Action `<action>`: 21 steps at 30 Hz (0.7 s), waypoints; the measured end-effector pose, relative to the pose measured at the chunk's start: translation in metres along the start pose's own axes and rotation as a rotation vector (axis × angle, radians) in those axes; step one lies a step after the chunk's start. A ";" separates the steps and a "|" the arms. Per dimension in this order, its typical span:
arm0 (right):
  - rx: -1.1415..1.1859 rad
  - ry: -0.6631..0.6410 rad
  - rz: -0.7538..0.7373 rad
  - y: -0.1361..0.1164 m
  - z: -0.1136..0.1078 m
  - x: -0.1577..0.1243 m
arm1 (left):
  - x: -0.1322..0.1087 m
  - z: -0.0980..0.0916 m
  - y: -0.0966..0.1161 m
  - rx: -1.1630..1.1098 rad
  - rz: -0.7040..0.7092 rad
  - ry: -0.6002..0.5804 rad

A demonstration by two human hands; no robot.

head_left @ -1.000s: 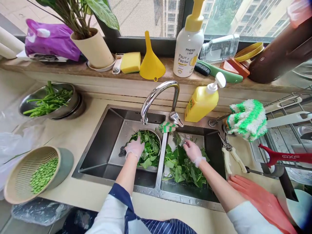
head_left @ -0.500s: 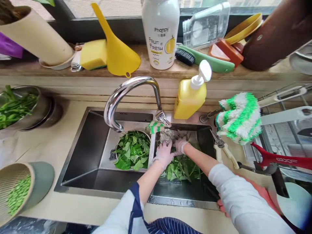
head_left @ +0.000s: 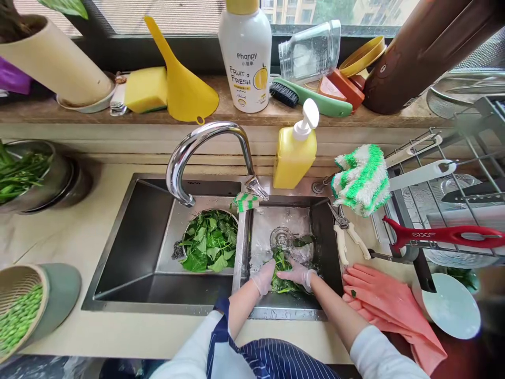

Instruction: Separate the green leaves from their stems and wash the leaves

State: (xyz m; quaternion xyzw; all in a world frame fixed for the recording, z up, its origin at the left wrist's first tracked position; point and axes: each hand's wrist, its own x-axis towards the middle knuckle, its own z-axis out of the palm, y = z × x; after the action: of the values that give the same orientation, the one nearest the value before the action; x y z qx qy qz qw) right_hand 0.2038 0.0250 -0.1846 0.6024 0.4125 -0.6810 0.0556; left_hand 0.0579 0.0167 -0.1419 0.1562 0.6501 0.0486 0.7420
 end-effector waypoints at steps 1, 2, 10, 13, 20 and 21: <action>0.107 -0.002 -0.022 -0.001 0.007 -0.004 | -0.003 0.003 -0.001 -0.061 -0.008 -0.018; 0.209 0.011 -0.048 -0.004 0.012 -0.008 | -0.006 0.006 -0.001 -0.120 -0.009 -0.034; 0.229 0.398 -0.402 -0.043 0.005 -0.081 | -0.081 0.014 0.017 -0.344 0.358 -0.114; 0.081 0.602 -0.561 -0.049 -0.001 -0.096 | -0.105 0.022 0.024 -0.234 0.569 -0.127; -0.141 0.703 -0.461 -0.026 -0.008 -0.078 | -0.094 0.028 0.009 -0.002 0.616 -0.085; -0.180 0.728 -0.482 -0.021 -0.011 -0.076 | -0.093 0.024 0.005 0.044 0.647 -0.061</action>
State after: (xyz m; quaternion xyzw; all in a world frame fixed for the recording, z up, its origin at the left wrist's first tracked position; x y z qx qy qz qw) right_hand 0.2207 0.0138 -0.1078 0.6824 0.5915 -0.3795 -0.2011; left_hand 0.0681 -0.0084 -0.0491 0.3721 0.5451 0.2630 0.7037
